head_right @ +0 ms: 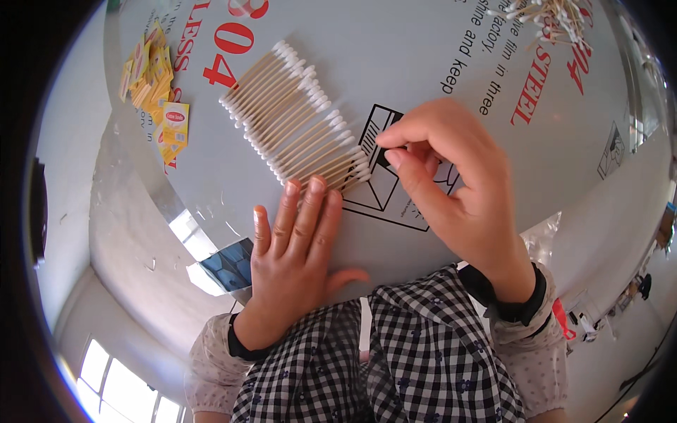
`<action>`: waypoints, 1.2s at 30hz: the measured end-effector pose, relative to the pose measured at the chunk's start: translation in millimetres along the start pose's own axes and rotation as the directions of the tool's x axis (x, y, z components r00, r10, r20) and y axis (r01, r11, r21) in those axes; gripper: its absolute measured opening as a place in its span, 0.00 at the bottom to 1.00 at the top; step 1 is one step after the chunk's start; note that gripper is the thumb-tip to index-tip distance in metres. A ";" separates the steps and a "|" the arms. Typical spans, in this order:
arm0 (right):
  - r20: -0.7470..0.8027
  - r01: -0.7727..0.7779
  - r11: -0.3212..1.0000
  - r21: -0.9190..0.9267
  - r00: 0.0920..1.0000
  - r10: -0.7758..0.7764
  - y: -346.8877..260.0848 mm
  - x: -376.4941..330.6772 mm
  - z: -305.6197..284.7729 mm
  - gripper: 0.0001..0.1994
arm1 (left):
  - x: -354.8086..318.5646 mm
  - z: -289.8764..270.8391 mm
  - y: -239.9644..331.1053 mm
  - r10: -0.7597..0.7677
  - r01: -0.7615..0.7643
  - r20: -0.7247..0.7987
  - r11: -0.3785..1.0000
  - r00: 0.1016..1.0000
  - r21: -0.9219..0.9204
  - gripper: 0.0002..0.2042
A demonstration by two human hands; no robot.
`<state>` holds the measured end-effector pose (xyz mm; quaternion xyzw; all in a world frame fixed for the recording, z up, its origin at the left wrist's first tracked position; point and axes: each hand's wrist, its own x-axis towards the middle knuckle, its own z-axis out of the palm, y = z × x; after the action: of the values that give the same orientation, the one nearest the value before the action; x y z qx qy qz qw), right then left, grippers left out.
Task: Manually aligning and packaging cotton swabs with paper sleeves.
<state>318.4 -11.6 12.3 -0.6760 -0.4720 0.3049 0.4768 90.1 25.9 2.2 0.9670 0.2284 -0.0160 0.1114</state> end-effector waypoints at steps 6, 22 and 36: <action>0.055 -0.022 0.996 -0.091 0.998 0.027 -1.2 7.0 -0.7 0.05 | 3.0 -0.9 -8.6 -0.068 0.069 0.020 0.997 0.997 -0.043 0.42; 0.218 0.046 0.979 -0.197 0.976 -0.002 -6.7 9.7 -1.9 0.08 | 17.2 2.5 -2.3 -0.187 0.187 0.008 0.979 0.982 -0.079 0.48; 0.236 0.109 0.970 -0.215 0.970 -0.057 -9.2 20.7 -3.7 0.09 | 15.0 2.4 -3.9 -0.182 0.183 0.019 0.978 0.983 -0.096 0.47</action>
<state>326.0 7.2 23.0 -0.6658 -0.5835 0.3043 0.3516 101.8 35.3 -2.2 0.9353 0.3162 -0.0201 0.1575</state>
